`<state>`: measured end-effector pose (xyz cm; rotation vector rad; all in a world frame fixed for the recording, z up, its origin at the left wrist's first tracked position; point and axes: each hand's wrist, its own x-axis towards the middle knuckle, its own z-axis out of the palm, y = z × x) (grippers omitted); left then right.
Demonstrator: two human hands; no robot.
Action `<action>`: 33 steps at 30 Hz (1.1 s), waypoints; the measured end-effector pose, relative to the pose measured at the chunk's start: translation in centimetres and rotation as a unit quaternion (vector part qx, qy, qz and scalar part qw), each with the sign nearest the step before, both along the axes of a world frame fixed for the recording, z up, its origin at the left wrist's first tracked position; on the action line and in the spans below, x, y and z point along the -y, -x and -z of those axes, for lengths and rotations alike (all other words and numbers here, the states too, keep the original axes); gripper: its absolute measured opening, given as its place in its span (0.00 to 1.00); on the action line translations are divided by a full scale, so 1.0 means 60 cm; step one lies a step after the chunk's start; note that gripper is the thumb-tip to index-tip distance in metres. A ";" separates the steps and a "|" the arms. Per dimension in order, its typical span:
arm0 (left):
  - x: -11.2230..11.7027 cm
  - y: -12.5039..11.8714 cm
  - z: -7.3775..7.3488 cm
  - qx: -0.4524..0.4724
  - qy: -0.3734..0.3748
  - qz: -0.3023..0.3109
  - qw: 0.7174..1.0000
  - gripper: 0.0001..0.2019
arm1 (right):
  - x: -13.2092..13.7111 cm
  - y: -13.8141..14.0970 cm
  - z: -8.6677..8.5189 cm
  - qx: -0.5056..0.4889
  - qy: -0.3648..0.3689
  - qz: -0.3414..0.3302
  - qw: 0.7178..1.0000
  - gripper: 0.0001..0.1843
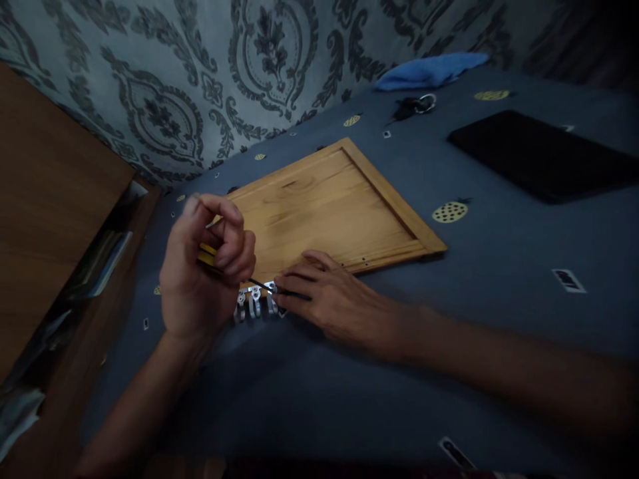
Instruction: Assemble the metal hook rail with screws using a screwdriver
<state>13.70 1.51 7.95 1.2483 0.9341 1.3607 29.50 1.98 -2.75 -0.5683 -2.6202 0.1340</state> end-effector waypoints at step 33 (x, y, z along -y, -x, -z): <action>0.010 -0.008 0.001 0.009 -0.036 -0.041 0.998 0.21 | -0.001 -0.002 -0.002 0.000 0.008 -0.006 1.000 0.13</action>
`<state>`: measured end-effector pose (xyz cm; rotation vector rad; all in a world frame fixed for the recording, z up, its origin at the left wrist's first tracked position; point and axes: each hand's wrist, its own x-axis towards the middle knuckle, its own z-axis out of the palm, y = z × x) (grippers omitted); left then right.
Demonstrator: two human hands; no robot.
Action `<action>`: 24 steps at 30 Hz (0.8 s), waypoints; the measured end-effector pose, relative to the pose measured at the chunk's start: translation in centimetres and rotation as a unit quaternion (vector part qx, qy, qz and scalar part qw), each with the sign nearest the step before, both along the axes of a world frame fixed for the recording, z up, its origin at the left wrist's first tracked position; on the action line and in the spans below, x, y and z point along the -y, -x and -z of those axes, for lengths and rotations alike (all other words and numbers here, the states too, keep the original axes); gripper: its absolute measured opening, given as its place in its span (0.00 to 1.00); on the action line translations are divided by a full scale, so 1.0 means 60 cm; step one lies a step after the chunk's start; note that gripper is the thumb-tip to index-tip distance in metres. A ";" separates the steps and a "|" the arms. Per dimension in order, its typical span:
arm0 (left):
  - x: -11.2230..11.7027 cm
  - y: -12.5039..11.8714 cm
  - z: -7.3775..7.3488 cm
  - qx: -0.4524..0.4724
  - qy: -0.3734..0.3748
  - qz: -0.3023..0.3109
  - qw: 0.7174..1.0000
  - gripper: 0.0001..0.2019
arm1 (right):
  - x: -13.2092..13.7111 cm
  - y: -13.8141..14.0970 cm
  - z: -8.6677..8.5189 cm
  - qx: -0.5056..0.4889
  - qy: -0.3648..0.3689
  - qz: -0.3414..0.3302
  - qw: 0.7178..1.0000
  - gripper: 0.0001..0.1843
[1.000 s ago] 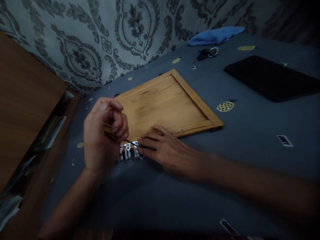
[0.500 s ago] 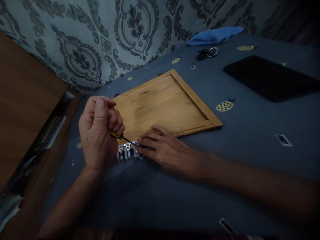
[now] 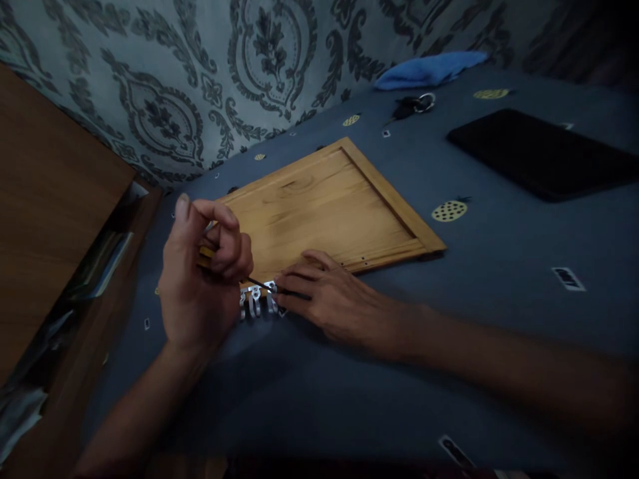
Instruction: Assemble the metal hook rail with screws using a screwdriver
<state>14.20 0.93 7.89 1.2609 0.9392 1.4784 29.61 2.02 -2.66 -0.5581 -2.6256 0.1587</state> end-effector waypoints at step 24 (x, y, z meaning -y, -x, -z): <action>-0.032 0.030 0.005 -0.034 0.005 0.190 0.981 0.27 | 0.001 0.003 0.008 -0.030 -0.024 0.005 0.999 0.11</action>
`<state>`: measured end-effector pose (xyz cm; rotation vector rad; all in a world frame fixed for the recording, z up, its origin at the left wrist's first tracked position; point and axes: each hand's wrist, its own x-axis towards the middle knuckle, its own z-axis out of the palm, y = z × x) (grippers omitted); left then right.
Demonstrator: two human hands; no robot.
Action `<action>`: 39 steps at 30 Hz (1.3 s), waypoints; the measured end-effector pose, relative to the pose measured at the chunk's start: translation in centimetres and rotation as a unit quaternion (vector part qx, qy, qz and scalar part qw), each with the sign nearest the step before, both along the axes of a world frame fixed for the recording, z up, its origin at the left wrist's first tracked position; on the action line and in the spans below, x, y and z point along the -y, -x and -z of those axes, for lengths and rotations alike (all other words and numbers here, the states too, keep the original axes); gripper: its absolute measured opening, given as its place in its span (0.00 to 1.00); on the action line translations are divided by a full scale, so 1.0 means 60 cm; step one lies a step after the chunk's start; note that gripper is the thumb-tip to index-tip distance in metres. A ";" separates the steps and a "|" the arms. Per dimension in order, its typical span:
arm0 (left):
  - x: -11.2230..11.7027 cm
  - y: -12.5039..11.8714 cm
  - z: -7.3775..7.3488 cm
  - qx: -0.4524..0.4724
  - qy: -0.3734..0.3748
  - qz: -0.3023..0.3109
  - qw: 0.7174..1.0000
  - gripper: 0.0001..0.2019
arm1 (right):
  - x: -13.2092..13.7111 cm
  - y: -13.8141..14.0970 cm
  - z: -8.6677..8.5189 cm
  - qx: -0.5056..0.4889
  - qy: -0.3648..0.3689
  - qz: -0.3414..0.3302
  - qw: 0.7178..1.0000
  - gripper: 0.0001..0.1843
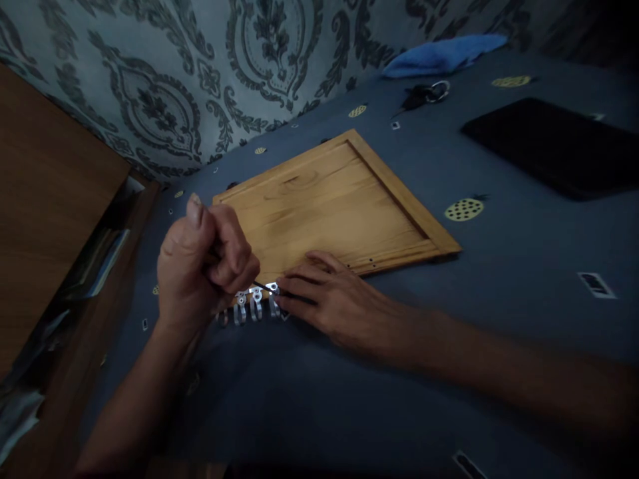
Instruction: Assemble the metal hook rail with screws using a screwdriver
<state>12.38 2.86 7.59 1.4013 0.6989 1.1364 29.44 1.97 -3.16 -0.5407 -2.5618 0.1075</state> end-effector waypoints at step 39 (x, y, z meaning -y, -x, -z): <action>0.005 -0.023 0.006 0.006 -0.018 -0.099 0.995 0.32 | 0.000 -0.002 -0.005 0.025 0.021 -0.002 0.999 0.14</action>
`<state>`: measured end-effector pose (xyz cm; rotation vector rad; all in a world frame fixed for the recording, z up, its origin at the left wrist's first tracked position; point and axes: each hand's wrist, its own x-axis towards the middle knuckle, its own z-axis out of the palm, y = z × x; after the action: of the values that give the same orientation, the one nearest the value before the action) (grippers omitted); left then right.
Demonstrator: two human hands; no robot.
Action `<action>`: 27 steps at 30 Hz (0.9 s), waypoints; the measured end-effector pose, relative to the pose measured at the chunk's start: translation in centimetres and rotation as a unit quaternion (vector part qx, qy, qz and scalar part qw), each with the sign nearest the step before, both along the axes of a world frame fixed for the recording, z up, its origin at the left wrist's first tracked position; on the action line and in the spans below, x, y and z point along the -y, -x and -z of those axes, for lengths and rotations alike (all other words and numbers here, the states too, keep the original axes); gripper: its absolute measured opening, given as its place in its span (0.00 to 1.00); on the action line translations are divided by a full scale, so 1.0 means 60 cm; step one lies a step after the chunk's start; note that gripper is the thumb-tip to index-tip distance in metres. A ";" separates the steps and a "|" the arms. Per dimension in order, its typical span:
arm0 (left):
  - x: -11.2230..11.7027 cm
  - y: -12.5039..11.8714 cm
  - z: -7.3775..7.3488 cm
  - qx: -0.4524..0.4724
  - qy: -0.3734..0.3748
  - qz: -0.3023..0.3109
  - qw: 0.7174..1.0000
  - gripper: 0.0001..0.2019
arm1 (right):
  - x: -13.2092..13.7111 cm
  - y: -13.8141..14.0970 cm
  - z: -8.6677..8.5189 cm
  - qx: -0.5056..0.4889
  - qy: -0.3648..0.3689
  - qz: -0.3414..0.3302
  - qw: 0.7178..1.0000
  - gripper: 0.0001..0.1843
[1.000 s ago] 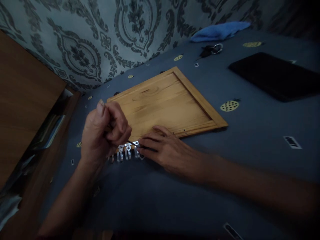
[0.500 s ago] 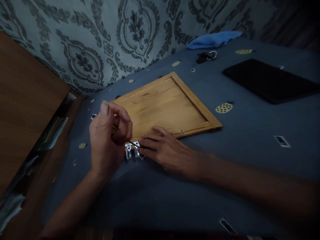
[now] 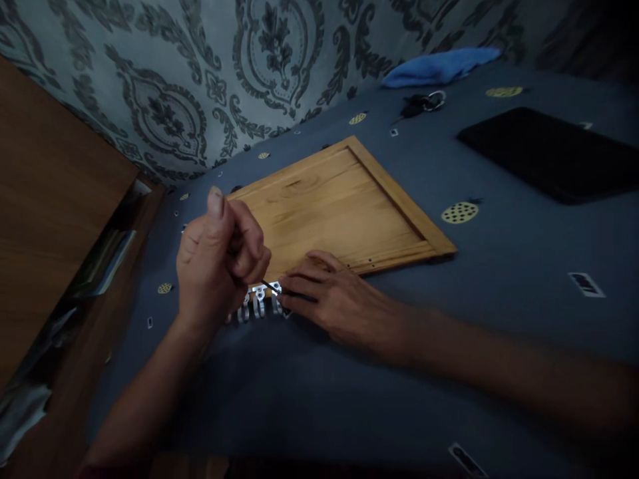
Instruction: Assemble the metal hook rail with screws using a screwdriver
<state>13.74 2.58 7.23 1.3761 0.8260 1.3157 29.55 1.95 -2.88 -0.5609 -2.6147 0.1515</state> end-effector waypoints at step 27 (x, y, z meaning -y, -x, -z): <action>0.013 -0.007 -0.005 0.017 -0.017 -0.093 0.995 0.29 | -0.001 0.000 0.007 -0.016 -0.013 0.000 1.000 0.13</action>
<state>14.15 1.82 7.51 1.3249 0.9306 1.4983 29.55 2.03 -3.29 -0.5463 -2.5823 0.1258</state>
